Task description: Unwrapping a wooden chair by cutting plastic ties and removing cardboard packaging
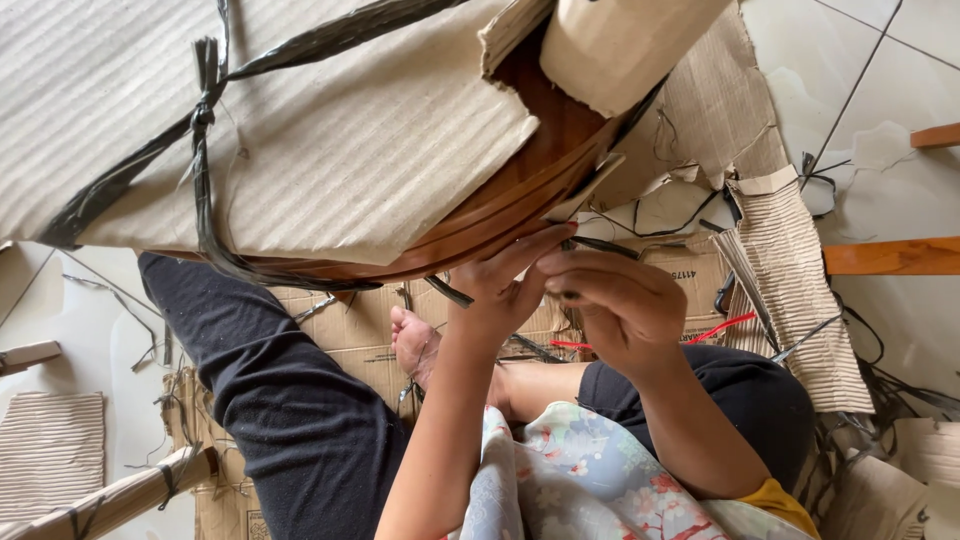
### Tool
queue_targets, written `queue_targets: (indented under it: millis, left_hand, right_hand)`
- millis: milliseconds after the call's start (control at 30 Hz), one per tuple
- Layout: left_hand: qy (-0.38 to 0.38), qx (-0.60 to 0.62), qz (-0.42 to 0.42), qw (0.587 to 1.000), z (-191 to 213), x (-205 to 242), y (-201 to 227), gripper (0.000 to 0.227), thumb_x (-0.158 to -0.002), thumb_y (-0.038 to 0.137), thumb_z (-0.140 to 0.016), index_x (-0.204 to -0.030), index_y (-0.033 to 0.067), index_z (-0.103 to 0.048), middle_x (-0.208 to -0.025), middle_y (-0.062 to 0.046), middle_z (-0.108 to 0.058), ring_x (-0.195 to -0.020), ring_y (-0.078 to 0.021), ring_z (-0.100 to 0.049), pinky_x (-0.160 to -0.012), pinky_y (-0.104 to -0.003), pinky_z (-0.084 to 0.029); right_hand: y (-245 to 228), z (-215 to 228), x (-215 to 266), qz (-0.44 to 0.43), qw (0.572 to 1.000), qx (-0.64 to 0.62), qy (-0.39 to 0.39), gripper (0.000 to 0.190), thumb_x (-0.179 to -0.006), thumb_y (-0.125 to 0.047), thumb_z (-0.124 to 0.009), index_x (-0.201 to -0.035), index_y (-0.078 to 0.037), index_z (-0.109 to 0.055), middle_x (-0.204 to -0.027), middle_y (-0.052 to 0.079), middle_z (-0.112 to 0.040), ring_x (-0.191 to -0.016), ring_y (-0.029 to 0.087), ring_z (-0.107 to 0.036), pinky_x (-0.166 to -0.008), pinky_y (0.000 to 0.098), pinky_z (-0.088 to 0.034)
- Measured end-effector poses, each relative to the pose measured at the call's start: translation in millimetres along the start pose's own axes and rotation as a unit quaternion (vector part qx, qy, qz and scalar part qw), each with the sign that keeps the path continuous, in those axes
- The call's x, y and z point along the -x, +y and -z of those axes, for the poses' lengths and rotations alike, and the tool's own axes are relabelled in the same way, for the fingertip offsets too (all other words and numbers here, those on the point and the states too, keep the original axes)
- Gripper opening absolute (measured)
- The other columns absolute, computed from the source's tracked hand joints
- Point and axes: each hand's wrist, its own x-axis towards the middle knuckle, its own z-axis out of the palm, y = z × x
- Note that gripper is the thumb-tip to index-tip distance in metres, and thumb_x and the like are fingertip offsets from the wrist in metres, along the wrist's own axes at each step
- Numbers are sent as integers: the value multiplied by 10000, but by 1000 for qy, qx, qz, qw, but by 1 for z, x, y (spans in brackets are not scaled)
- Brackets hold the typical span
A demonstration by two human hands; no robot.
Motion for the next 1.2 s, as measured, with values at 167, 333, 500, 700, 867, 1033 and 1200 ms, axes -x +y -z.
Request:
queue_targets:
  millis: [167, 333, 500, 700, 867, 1033, 1200]
  left_hand:
    - [18, 39, 25, 999, -4, 4, -6, 111, -960, 143, -690, -1011, 138, -789, -838, -96, -740, -724, -314, -727, -737, -433, -623]
    - [3, 63, 41, 997, 2, 0, -7, 83, -952, 135, -695, -965, 125, -777, -843, -103, -733, -739, -332, -737, -731, -442, -620]
    - [61, -8, 40, 997, 1, -1, -3, 84, -945, 155, -731, -969, 87, -774, -869, -85, -747, -728, -247, -733, -797, -403, -614]
    - [73, -34, 40, 996, -9, 20, -16, 149, -953, 154, -745, -1078, 83, -785, -927, -130, -756, -830, -316, -752, -840, -451, -599]
    - [94, -29, 71, 993, -7, 13, -5, 115, -916, 120, -758, -977, 22, -759, -888, -128, -742, -796, -344, -744, -836, -444, -597]
    - [85, -26, 71, 993, -12, 18, -3, 136, -932, 154, -701, -1007, 50, -744, -941, -102, -737, -843, -354, -734, -877, -489, -583]
    - [74, -60, 55, 994, -13, 18, 0, 213, -871, 82, -776, -1008, -56, -690, -890, -196, -696, -788, -409, -699, -852, -499, -570]
  right_hand:
    - [27, 7, -2, 1, 1000, -13, 25, 204, -938, 79, -591, -1122, 73, -679, -1011, 244, -724, -623, 208, -662, -597, 344, -589]
    - [40, 0, 3, 1, 995, 76, 56, 97, -960, 73, -666, -1030, 68, -732, -994, 200, -712, -782, 300, -714, -679, 400, -612]
    - [44, -2, 2, 66, 991, 93, 75, 107, -923, 112, -699, -991, 60, -763, -932, 178, -710, -738, 271, -703, -667, 378, -600]
    - [44, -3, 4, 93, 989, 89, 75, 116, -886, 150, -712, -950, 69, -765, -877, 208, -697, -669, 278, -688, -605, 378, -581]
    - [42, -7, 8, 16, 993, 54, 103, 79, -906, 100, -743, -974, 63, -759, -834, 159, -692, -605, 188, -626, -552, 326, -527]
    - [41, -11, 12, -31, 992, 27, 123, 111, -866, 117, -790, -962, 78, -749, -795, 174, -688, -576, 169, -597, -517, 300, -494]
    - [50, -16, 22, -51, 985, 5, 167, 133, -863, 121, -814, -944, 104, -710, -806, 198, -685, -665, 196, -663, -584, 318, -524]
